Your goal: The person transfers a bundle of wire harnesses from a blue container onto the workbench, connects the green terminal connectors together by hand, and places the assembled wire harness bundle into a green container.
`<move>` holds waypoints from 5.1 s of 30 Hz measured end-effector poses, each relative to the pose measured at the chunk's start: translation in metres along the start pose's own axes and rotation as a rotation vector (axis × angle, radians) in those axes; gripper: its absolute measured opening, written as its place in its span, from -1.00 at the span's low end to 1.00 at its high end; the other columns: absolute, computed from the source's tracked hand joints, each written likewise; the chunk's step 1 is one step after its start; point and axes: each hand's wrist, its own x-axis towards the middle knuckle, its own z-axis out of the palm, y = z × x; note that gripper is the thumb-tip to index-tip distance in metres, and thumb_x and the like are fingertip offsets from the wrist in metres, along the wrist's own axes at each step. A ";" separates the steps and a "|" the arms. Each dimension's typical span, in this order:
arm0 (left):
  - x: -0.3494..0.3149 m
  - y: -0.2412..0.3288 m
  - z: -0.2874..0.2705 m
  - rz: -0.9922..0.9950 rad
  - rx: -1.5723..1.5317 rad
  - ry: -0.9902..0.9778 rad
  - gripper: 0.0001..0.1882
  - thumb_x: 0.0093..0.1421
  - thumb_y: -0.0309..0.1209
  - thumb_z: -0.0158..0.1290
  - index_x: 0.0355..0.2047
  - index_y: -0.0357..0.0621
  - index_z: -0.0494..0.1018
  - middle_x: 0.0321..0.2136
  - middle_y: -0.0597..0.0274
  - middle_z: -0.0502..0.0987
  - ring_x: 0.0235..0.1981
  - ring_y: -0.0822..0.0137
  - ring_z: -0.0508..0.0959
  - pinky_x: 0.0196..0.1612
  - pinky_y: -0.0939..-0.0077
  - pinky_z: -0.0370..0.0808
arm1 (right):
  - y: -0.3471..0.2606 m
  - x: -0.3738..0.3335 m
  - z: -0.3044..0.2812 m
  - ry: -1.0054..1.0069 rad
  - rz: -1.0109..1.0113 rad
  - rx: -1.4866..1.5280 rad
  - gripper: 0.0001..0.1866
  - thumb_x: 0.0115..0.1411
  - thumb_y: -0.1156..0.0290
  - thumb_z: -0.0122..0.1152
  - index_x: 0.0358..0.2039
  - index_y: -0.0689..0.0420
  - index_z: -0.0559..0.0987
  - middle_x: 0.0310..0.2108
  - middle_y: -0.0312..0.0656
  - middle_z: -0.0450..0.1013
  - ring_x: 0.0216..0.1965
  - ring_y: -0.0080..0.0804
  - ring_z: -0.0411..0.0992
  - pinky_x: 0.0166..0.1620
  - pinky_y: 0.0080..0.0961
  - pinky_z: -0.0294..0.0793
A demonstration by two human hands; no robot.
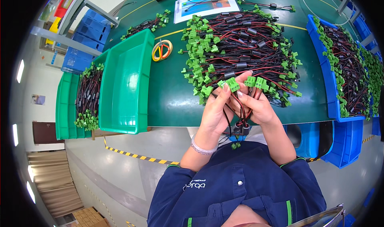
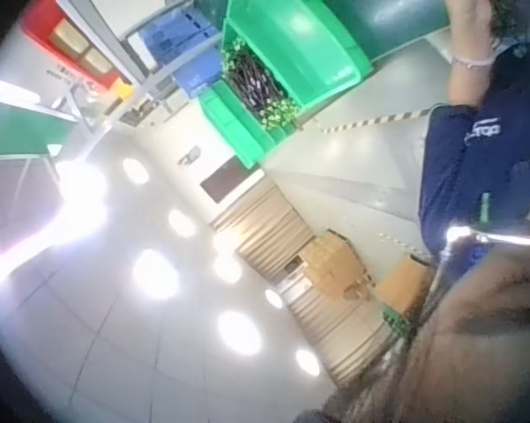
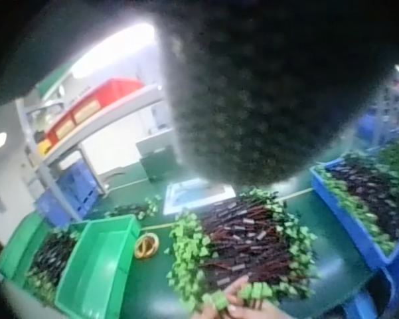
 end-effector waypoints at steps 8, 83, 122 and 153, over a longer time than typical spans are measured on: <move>0.002 -0.003 -0.001 0.042 -0.057 0.110 -0.65 0.16 -0.22 -0.17 -0.25 -0.27 0.38 0.02 0.02 0.19 -0.06 0.29 0.30 0.03 0.39 0.20 | 0.004 0.001 -0.002 0.022 -0.339 -0.471 -0.87 -0.02 0.47 0.17 -0.61 0.18 0.41 -0.69 -0.47 0.24 -0.63 -0.77 0.11 -0.56 -0.76 0.05; 0.003 0.000 -0.005 0.138 -0.310 -0.145 -0.61 0.13 -0.12 -0.19 -0.24 -0.20 0.30 -0.46 0.23 0.43 0.01 0.21 0.24 0.10 0.22 0.14 | -0.010 -0.009 0.023 0.043 -0.935 -1.092 -0.85 -0.19 0.56 0.26 -0.60 0.21 0.43 -0.68 -0.22 0.32 -0.67 -0.48 0.28 -0.61 -0.65 0.21; -0.007 0.015 0.017 0.145 -0.008 0.033 -0.73 0.13 -0.17 -0.13 -0.44 -0.12 0.22 -0.36 0.12 0.34 -0.36 0.31 0.40 -0.55 0.55 0.40 | -0.009 -0.016 0.031 0.104 -0.405 -0.535 -0.56 0.19 0.25 -0.19 -0.66 0.29 0.48 -0.77 -0.26 0.30 -0.78 -0.62 0.19 -0.66 -0.75 0.14; 0.008 0.034 -0.008 0.291 0.574 0.054 -0.86 0.15 -0.35 -0.13 -0.35 -0.13 0.33 0.05 0.02 0.09 0.05 0.31 0.13 0.04 0.42 0.08 | 0.006 0.006 0.020 0.066 -0.353 -0.487 -0.92 -0.01 0.51 0.07 -0.54 0.15 0.35 -0.69 -0.47 0.12 -0.66 -0.77 0.04 -0.61 -0.75 0.02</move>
